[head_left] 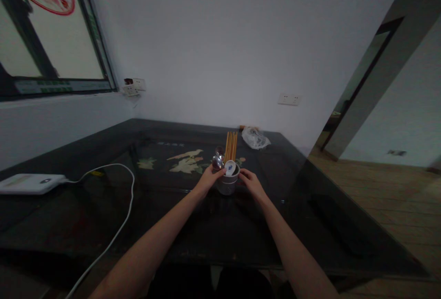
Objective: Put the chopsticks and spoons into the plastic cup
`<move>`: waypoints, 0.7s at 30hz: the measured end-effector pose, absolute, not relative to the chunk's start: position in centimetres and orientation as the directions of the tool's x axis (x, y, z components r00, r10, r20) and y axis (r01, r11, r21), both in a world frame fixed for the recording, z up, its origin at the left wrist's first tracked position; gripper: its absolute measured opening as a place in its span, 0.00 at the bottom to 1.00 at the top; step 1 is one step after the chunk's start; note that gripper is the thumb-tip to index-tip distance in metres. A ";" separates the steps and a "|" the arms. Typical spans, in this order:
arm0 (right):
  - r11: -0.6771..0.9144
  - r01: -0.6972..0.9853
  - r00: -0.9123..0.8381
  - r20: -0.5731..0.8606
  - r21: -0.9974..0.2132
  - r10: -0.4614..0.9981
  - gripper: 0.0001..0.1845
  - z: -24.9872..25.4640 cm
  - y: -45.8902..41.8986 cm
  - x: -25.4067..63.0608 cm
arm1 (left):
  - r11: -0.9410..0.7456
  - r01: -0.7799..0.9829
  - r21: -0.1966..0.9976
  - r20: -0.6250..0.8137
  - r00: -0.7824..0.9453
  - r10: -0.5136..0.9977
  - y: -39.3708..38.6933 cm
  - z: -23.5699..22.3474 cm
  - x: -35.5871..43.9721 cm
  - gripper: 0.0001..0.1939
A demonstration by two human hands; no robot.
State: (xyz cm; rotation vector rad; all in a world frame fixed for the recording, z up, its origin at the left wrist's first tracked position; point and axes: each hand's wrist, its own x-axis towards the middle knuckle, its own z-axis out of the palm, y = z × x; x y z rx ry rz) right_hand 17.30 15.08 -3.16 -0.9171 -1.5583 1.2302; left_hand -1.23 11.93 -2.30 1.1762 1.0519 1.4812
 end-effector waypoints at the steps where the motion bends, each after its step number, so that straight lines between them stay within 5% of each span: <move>1: 0.221 0.012 -0.303 0.207 -0.975 0.930 0.15 -3.2 15.1 17.3 | -0.187 -0.148 0.971 0.174 -0.098 0.980 12.0 -2.3 -1.3 0.23; 15: 0.195 0.078 -0.379 0.152 -0.978 0.913 0.16 -2.1 14.8 18.2 | -0.270 -0.068 0.961 0.256 -0.159 0.953 11.4 -1.3 -1.1 0.23; 21: 0.273 0.016 -0.546 0.221 -0.962 0.808 0.33 -2.3 14.5 18.3 | -0.285 -0.066 0.956 0.268 -0.194 0.944 11.6 -1.5 -1.0 0.22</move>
